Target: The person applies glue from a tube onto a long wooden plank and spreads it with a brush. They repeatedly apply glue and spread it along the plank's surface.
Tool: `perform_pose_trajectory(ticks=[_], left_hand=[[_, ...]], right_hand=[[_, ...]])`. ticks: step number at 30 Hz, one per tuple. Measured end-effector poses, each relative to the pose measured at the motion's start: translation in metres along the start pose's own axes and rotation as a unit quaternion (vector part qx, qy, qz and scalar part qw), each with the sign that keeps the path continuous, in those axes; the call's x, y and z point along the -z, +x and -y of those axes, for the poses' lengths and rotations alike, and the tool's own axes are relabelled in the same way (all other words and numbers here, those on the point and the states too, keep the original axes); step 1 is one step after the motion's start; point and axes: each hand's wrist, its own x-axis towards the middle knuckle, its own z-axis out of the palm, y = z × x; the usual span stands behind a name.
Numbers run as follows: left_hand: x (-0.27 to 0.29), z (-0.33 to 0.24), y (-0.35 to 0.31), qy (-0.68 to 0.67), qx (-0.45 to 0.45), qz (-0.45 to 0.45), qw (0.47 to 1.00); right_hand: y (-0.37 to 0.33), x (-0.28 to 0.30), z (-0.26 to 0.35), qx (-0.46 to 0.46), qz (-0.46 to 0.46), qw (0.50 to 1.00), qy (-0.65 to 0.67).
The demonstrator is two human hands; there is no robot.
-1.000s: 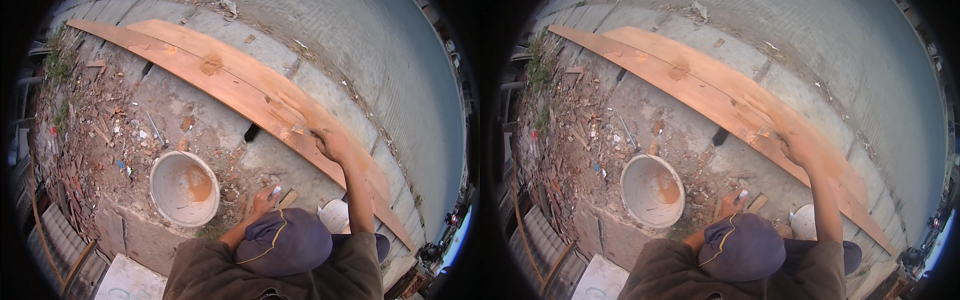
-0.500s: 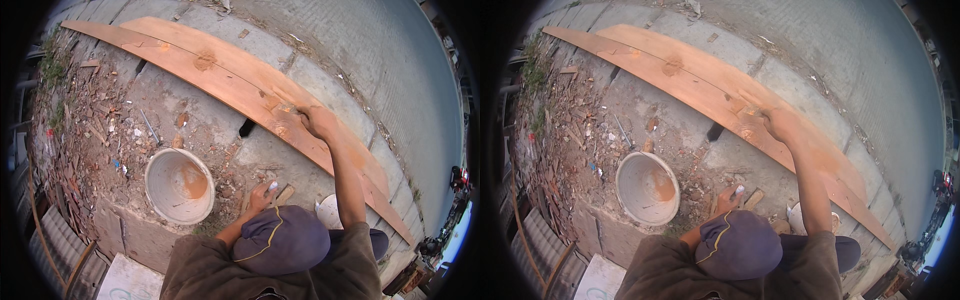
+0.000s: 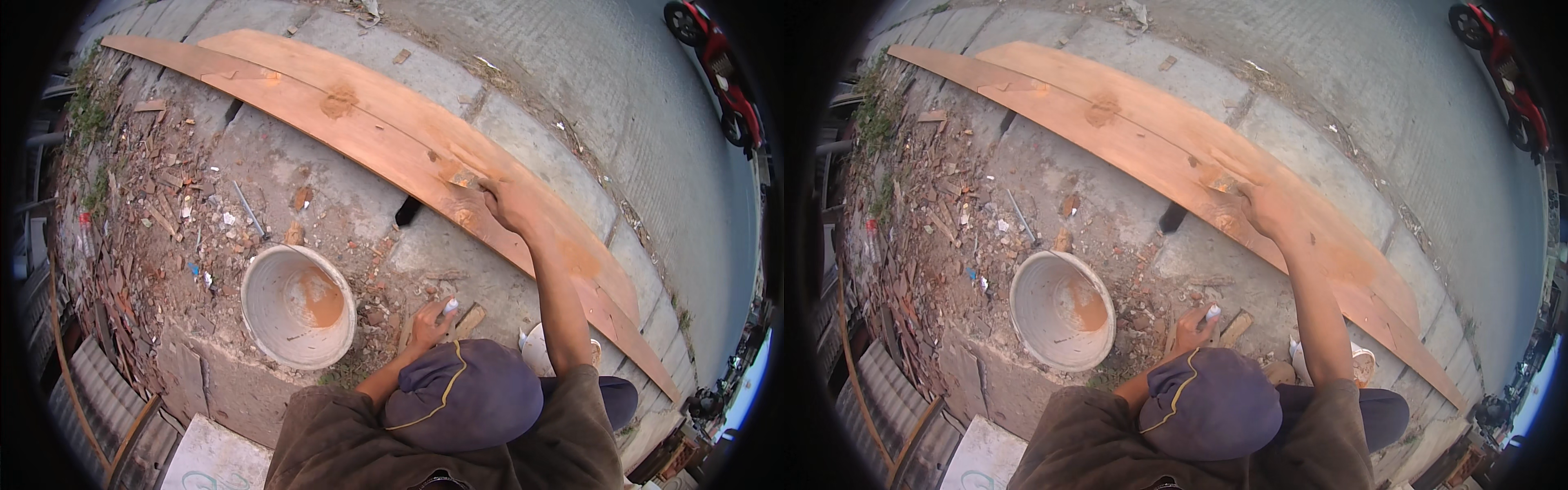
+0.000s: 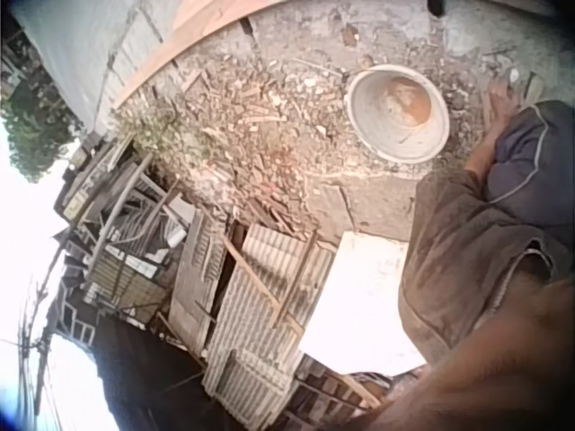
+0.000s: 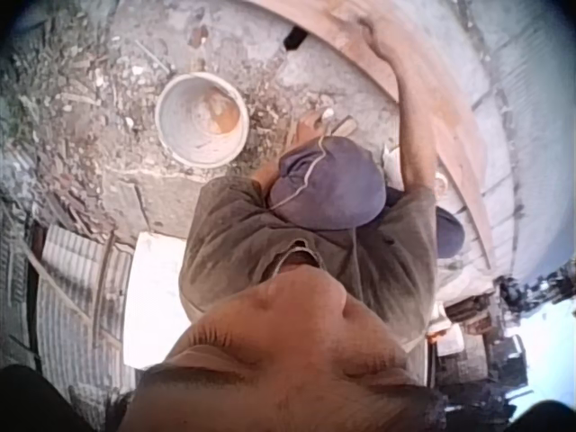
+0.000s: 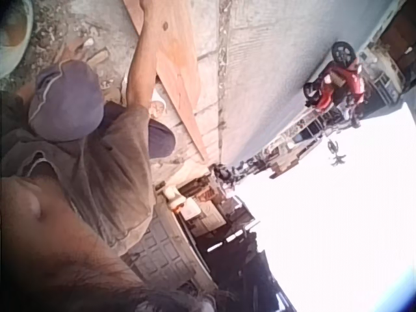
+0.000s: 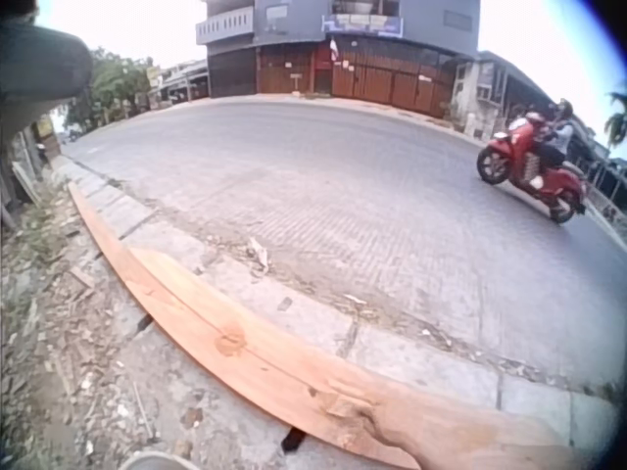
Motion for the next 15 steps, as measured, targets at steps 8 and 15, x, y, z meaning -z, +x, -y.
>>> perform_pose_trajectory(ticks=[8, 15], left_hand=[[-0.005, -0.001, 0.003, -0.01, -0.011, -0.004, 1.0], [-0.005, 0.0, 0.0, -0.012, 0.017, 0.007, 1.0]], right_hand=[[0.065, 0.038, 0.035, 0.061, -0.053, 0.995, -0.062], [0.078, 0.007, 0.016, 0.097, 0.043, 0.986, -0.127]])
